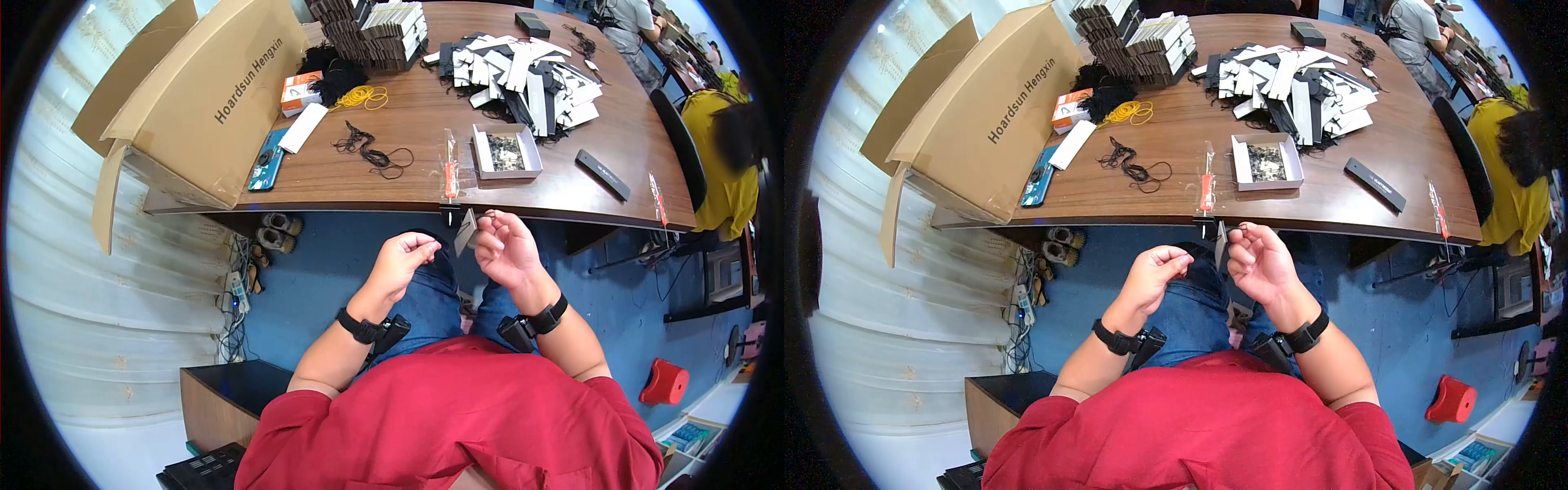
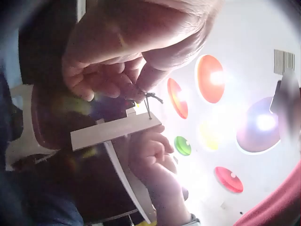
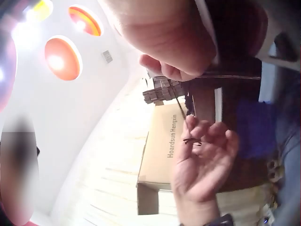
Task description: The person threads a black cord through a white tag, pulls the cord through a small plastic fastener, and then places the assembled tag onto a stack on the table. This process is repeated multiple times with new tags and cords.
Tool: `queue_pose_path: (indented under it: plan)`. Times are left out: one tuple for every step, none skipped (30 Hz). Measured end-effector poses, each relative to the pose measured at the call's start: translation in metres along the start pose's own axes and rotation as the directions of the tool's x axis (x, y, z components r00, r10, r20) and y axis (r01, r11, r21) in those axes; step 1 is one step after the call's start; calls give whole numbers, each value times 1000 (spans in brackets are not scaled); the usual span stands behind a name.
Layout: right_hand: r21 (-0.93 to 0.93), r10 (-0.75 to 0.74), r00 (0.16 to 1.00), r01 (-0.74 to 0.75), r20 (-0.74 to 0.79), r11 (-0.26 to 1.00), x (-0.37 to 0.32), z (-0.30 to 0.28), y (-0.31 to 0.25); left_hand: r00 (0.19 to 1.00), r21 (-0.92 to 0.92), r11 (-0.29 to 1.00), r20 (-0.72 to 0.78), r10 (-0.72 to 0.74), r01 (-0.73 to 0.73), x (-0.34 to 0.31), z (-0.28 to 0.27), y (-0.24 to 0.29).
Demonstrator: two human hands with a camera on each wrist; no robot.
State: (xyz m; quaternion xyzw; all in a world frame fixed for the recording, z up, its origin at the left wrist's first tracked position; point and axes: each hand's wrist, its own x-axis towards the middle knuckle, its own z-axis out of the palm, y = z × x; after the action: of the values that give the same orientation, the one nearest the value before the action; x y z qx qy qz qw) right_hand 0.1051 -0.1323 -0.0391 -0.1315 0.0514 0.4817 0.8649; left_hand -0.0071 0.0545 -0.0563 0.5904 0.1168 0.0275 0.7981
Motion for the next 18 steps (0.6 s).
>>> queue_pose_path:
  plan:
    - [-68,-62,998,60,-24,996,-2,-1,-1,1000,-64,998,-8,-22,21,1,2,0]
    - [-137,-125,991,118,-45,984,-5,-2,-1,999,-128,991,-15,-44,42,1,5,2]
    - [-207,-188,980,172,-61,963,-8,-3,-1,998,-192,980,-21,-66,61,1,8,5]
    - [-164,-161,986,153,-38,975,-13,-4,-6,996,-235,969,-30,-84,75,1,9,6]
    - [-131,-127,992,126,0,983,-17,-5,-9,995,-344,934,31,-93,98,2,10,7]
    - [-98,-94,995,97,39,990,-21,-7,-10,991,-447,885,92,-96,128,2,11,7]
    - [-66,-62,995,68,79,996,-25,-7,-11,984,-541,825,153,-92,161,2,14,9]
    - [-79,-74,989,84,128,993,-29,-6,-10,981,-583,793,171,-93,177,1,18,12]
    - [-20,-77,984,81,160,997,-32,-9,-8,977,-623,758,189,-95,194,-1,25,19]
    - [37,-82,977,76,195,996,-34,-11,-6,974,-660,722,207,-93,209,-2,31,24]
    - [93,-88,969,68,229,993,-35,-12,-4,969,-682,697,233,-81,222,-2,34,26]
    - [134,-81,970,51,228,990,-38,-9,-1,964,-703,671,257,-70,236,-2,37,28]
    - [151,-83,963,45,257,988,-38,-11,-1,958,-721,645,281,-59,252,-2,39,28]
    - [167,-86,955,39,285,985,-37,-14,-1,950,-730,628,309,-51,271,0,40,27]
    - [183,-90,946,32,313,983,-36,-16,-1,941,-737,610,337,-41,290,2,40,24]
    - [212,-59,949,-9,309,977,-37,-13,-3,931,-743,593,364,-31,311,4,41,23]
    - [195,-18,940,-52,340,979,-36,-15,-5,933,-744,595,360,-26,304,5,44,22]
    - [176,23,929,-94,370,980,-34,-16,-7,934,-746,597,356,-20,297,5,48,22]
